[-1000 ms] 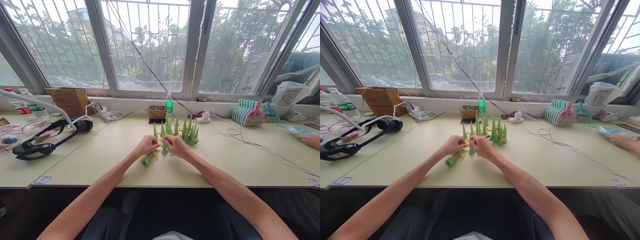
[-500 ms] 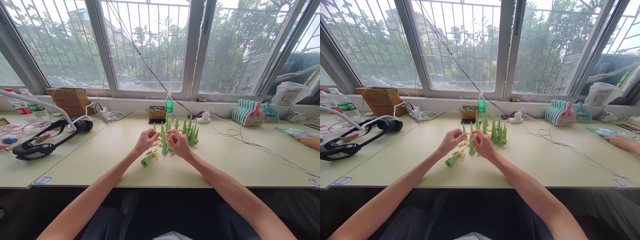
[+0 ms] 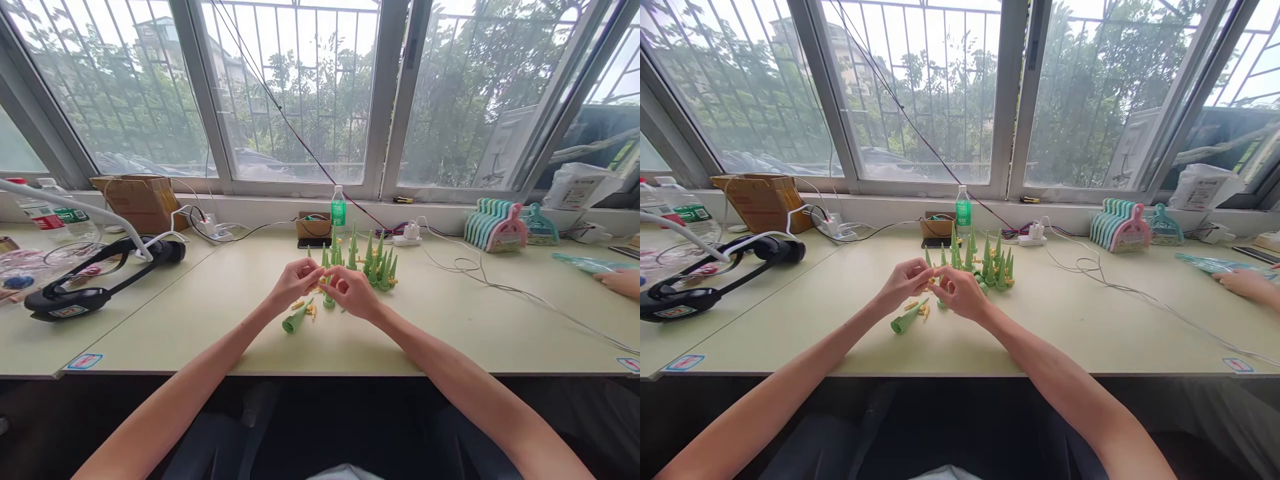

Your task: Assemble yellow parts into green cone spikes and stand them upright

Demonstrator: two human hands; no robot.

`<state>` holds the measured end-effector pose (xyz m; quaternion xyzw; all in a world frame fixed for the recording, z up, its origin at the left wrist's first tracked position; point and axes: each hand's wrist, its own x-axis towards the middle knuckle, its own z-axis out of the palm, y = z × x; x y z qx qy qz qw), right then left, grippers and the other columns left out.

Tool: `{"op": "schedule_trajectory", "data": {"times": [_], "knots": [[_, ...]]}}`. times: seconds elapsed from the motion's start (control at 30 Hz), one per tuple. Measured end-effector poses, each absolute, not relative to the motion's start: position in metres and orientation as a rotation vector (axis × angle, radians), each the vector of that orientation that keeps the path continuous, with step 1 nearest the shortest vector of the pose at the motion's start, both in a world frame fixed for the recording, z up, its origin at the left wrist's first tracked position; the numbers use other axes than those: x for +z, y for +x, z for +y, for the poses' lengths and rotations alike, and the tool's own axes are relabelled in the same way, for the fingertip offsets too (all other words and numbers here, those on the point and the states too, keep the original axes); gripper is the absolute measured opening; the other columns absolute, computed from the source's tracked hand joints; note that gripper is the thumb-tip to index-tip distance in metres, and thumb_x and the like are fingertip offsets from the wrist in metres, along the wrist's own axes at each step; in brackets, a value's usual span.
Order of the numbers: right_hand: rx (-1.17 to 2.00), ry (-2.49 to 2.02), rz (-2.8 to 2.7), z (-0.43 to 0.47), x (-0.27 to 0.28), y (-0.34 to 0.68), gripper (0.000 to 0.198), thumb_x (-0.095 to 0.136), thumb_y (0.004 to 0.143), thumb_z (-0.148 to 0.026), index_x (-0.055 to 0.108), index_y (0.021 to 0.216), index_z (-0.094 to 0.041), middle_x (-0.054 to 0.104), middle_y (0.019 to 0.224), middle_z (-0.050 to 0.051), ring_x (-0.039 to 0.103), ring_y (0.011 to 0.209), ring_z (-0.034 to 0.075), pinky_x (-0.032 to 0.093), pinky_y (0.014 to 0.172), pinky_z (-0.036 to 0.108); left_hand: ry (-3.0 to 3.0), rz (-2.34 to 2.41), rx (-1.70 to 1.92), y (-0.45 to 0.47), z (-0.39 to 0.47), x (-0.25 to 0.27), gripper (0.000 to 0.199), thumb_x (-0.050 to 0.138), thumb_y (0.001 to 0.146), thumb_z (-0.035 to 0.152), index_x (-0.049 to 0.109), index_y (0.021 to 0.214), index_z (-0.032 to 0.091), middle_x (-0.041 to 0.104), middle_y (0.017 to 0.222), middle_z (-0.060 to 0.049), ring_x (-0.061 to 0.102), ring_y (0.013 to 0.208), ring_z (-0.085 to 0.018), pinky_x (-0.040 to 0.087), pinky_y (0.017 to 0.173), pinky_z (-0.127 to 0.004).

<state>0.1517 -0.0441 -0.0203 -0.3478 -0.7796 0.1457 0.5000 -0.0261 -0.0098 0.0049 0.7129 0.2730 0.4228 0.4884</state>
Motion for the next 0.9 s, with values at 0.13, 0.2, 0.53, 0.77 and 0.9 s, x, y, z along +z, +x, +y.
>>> {"op": "schedule_trajectory", "data": {"times": [0.13,0.2,0.53,0.77,0.9], "knots": [[0.332,-0.834,-1.907,-0.042,-0.022,0.151,0.015,0.057,0.090,-0.034,0.060,0.090,-0.019,0.062,0.071,-0.001,0.047,0.045,0.006,0.039,0.047,0.019,1.718,0.653,1.000,-0.026,-0.011,0.006,0.039,0.069,0.081,0.050,0.052,0.072,0.016,0.040,0.048,0.007,0.030,0.042,-0.003,0.018,0.041,-0.017],[0.315,-0.838,-1.891,-0.043,-0.023,0.151,0.013,0.057,0.089,-0.032,0.057,0.087,-0.019,0.061,0.069,-0.002,0.047,0.045,0.006,0.039,0.047,0.019,1.706,0.667,1.001,-0.025,-0.011,0.006,0.041,0.066,0.082,0.052,0.051,0.072,0.016,0.043,0.051,0.005,0.030,0.042,-0.003,0.018,0.041,-0.017],[0.272,-0.944,-1.706,-0.050,-0.014,0.150,0.013,0.049,0.088,-0.033,0.048,0.083,-0.021,0.057,0.069,-0.003,0.046,0.042,0.006,0.035,0.044,0.020,1.827,0.880,1.045,-0.024,-0.001,-0.003,0.043,0.059,0.084,0.058,0.057,0.076,0.015,0.046,0.056,0.004,0.035,0.044,-0.006,0.024,0.040,-0.019],[0.214,-0.931,-1.623,-0.051,-0.011,0.150,0.011,0.048,0.089,-0.029,0.048,0.084,-0.020,0.056,0.074,-0.002,0.051,0.045,0.006,0.038,0.045,0.019,2.007,0.847,0.828,-0.024,0.000,-0.005,0.053,0.051,0.086,0.062,0.056,0.066,0.014,0.045,0.055,0.002,0.035,0.046,-0.006,0.027,0.043,-0.020],[0.183,-0.910,-1.582,-0.050,-0.011,0.150,0.009,0.049,0.088,-0.028,0.048,0.085,-0.020,0.057,0.074,-0.002,0.051,0.044,0.006,0.038,0.046,0.020,2.094,0.803,0.790,-0.027,-0.001,-0.006,0.043,0.062,0.082,0.055,0.058,0.070,0.015,0.038,0.056,0.005,0.033,0.048,-0.007,0.023,0.045,-0.020]]}}
